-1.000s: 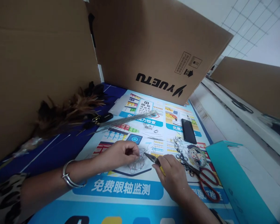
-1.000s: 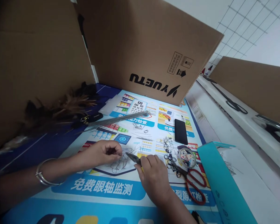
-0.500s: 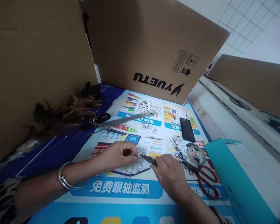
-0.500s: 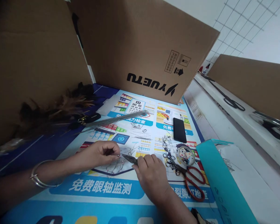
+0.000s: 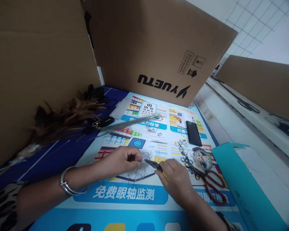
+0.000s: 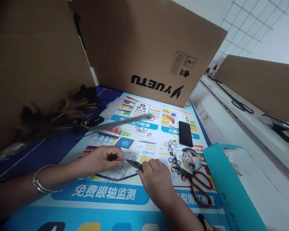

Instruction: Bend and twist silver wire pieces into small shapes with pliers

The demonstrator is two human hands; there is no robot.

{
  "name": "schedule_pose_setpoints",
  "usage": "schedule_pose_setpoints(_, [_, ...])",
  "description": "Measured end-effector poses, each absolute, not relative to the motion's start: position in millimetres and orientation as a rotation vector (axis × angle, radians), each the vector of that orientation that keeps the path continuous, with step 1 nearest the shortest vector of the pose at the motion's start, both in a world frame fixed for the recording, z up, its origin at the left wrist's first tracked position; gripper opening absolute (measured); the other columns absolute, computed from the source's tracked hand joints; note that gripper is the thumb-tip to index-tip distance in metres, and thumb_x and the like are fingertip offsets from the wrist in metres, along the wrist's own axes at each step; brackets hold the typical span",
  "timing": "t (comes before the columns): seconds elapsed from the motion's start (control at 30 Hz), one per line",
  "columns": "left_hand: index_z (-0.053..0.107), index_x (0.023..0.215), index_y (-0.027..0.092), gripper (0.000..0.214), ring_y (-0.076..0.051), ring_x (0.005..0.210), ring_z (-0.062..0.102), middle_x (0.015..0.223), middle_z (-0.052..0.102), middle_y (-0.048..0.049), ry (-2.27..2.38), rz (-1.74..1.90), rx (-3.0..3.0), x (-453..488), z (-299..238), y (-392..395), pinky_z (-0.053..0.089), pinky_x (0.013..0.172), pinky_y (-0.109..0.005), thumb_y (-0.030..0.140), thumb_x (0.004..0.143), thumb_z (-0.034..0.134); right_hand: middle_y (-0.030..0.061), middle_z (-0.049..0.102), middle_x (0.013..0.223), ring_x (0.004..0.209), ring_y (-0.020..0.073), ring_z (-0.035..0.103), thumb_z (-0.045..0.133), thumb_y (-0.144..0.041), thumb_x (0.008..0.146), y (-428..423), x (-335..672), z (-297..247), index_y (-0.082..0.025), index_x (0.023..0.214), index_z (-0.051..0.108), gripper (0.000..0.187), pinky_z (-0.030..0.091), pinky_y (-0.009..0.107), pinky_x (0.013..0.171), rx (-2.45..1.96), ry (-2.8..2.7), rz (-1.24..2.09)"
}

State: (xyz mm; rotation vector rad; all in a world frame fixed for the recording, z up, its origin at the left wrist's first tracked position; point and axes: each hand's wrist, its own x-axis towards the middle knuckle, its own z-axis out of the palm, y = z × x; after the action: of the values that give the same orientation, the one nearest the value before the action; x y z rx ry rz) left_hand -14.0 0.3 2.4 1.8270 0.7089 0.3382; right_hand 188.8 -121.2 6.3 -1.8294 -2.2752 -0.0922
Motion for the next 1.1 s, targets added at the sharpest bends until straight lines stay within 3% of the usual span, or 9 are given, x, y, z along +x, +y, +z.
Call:
schedule_pose_setpoints(0.2, [0.062, 0.079, 0.015, 0.012, -0.011, 0.062, 0.047, 0.068, 0.053, 0.0014, 0.662, 0.342, 1.811, -13.3, 4.8, -0.3, 0.037, 0.058, -0.021, 0.025, 0.077, 0.055, 0.0054, 0.057, 0.085, 0.079, 0.018, 0.051, 0.049, -0.029, 0.089, -121.5, 189.4, 7.6, -0.018, 0.093, 0.056, 0.013, 0.037, 0.028, 0.064, -1.841, -2.316, -0.114])
schedule_pose_setpoints(0.5, [0.063, 0.08, 0.014, 0.016, -0.01, 0.058, 0.047, 0.066, 0.055, 0.0015, 0.687, 0.289, 1.749, -13.2, -1.5, 0.0, 0.036, 0.053, -0.02, 0.028, 0.076, 0.057, 0.0061, 0.058, 0.088, 0.079, 0.0194, 0.05, 0.047, -0.023, 0.09, -126.8, 190.1, 12.0, -0.017, 0.104, 0.054, 0.016, 0.032, 0.031, 0.063, -1.779, -2.479, -0.481])
schedule_pose_setpoints(0.73, [0.063, 0.077, 0.015, 0.014, -0.012, 0.064, 0.049, 0.07, 0.056, 0.0002, 0.646, 0.325, 1.86, -14.7, -4.5, 1.7, 0.038, 0.059, -0.021, 0.027, 0.079, 0.055, 0.0042, 0.057, 0.083, 0.078, 0.0168, 0.051, 0.05, -0.03, 0.089, -123.3, 188.9, 10.9, -0.019, 0.091, 0.055, 0.013, 0.036, 0.026, 0.063, -1.807, -2.289, -0.035])
schedule_pose_setpoints(1.1, [0.059, 0.079, 0.015, 0.008, -0.01, 0.061, 0.045, 0.067, 0.049, 0.0028, 0.582, 0.358, 1.712, -13.4, -5.2, 1.7, 0.036, 0.056, -0.019, 0.023, 0.078, 0.056, 0.0052, 0.058, 0.087, 0.081, 0.018, 0.051, 0.048, -0.03, 0.089, -122.0, 194.1, 6.6, -0.019, 0.094, 0.055, 0.014, 0.036, 0.026, 0.064, -1.857, -2.253, -0.069])
